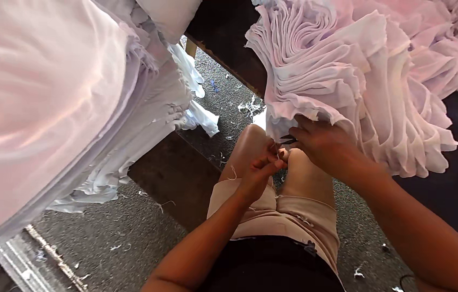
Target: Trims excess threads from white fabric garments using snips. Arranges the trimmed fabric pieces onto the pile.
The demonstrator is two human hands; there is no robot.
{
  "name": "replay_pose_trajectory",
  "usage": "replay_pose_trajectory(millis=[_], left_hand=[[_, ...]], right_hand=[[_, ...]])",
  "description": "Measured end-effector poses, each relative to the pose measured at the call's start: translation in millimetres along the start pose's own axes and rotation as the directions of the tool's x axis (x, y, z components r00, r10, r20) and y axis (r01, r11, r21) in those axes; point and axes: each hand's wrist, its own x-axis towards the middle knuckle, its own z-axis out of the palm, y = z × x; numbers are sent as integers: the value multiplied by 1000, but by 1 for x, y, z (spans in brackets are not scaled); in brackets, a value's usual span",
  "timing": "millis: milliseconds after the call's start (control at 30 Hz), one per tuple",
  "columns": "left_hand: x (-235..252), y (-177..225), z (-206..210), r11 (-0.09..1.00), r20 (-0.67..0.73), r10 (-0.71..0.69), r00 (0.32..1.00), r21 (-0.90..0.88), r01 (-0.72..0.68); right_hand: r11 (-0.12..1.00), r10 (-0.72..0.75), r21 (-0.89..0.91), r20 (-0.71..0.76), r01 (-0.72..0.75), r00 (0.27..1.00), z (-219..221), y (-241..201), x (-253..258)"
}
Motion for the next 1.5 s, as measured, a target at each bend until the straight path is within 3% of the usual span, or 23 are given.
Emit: replay_pose_trajectory(millis=[100, 167, 333, 400, 500, 733, 1100, 1500], left_hand=[[1, -1, -2, 997, 40, 34, 999, 70, -37], [2, -3, 0, 999, 19, 27, 999, 26, -28], [22, 3, 20, 918, -199, -255, 946, -358, 172], [32, 2, 27, 895, -225, -355, 907, -364, 260], [40, 0, 36, 903, -240, -412, 879, -239, 358], [8, 7, 30, 939, -230, -285, 931, 130, 319], [-14, 10, 30, 957, -219, -139, 966, 220, 188], [-11, 27, 41, 948, -278, -259, 925, 112, 299]], right_hand=[[999, 27, -28, 31, -27, 999, 6, -9, 1], [998, 64, -7, 55, -64, 996, 9, -11, 3], [997, 21, 73, -63, -17, 998, 2, 4, 9], [995, 15, 104, -85, -6, 996, -3, 10, 7], [991, 31, 134, -94, -19, 995, -7, 13, 3], [995, -17, 100, -120, 29, 993, 1, 11, -9], [985, -157, -98, -220, 138, 963, 28, 4, -41], [992, -111, -98, -328, 83, 938, 55, -5, -54]])
